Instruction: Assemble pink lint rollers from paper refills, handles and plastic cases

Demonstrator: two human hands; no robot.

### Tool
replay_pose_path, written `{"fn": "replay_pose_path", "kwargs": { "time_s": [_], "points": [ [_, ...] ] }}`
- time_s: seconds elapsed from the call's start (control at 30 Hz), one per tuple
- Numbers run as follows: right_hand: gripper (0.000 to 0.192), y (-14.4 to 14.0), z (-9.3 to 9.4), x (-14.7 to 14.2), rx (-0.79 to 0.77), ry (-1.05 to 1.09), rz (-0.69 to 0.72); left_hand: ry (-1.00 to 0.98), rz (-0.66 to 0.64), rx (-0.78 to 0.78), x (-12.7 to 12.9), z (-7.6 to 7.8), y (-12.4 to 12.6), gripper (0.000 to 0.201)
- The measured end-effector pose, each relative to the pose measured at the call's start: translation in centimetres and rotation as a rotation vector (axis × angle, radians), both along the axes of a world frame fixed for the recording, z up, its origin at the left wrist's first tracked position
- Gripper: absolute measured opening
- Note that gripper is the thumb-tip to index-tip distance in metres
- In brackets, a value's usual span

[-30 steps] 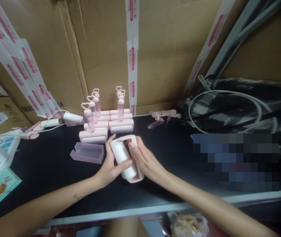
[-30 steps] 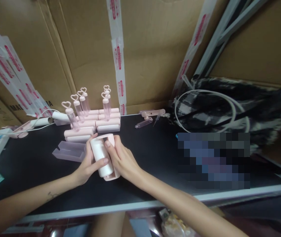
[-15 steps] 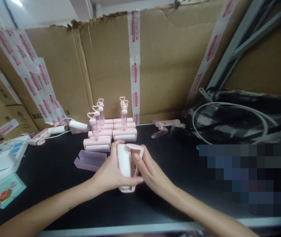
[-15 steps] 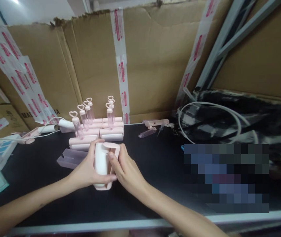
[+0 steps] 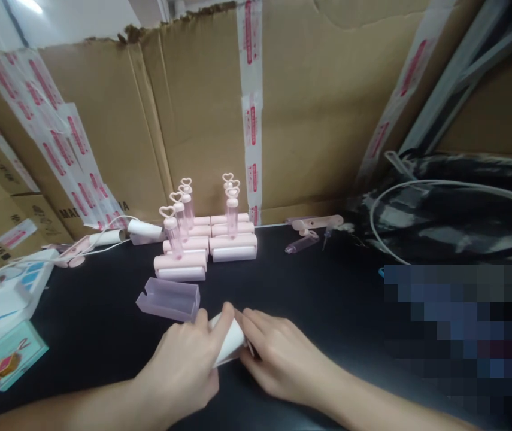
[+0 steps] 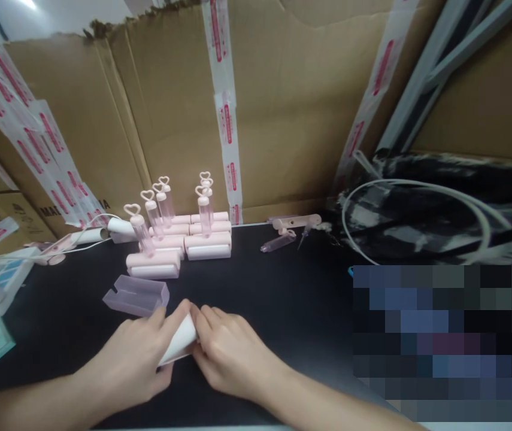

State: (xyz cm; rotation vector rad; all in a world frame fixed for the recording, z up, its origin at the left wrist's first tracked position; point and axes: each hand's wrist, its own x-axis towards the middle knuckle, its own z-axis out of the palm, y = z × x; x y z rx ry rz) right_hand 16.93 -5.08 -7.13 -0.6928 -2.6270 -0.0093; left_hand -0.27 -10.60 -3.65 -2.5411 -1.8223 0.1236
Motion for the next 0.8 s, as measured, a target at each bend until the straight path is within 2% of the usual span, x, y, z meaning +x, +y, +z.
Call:
{"fn": "replay_pose_path", "kwargs": {
  "time_s": [0.2,0.47,0.57,0.67,0.73,0.8],
  "points": [
    [0.021,0.3,0.7,0.2,-0.137,0.052,0.224,0.073,-0.013,-0.171,-0.5,0.4,-0.7,0.072],
    [0.013,0.7,0.5,0.5,-0.185,0.097,0.292,0.106,-0.009,-0.242,-0.2,0.0,-1.0,0.070],
    [0.009,0.9,0.7,0.6,-0.294,0.078,0.244,0.137,-0.003,-0.217,-0.1,-0.1,-1.1,0.071],
    [0.013,0.8,1.3,0.6,-0.415,0.024,0.146,0.140,0.000,-0.149,0.1,-0.4,-1.2,0.075],
    [0.022,0.4,1.7,0.5,-0.460,0.018,0.093,0.123,0.006,-0.124,0.2,-0.5,-1.3,0.078],
    [0.044,-0.1,2.0,0.7,-0.480,0.079,0.034,0.103,0.024,-0.107,0.3,-0.5,-1.3,0.083]
  ]
}}
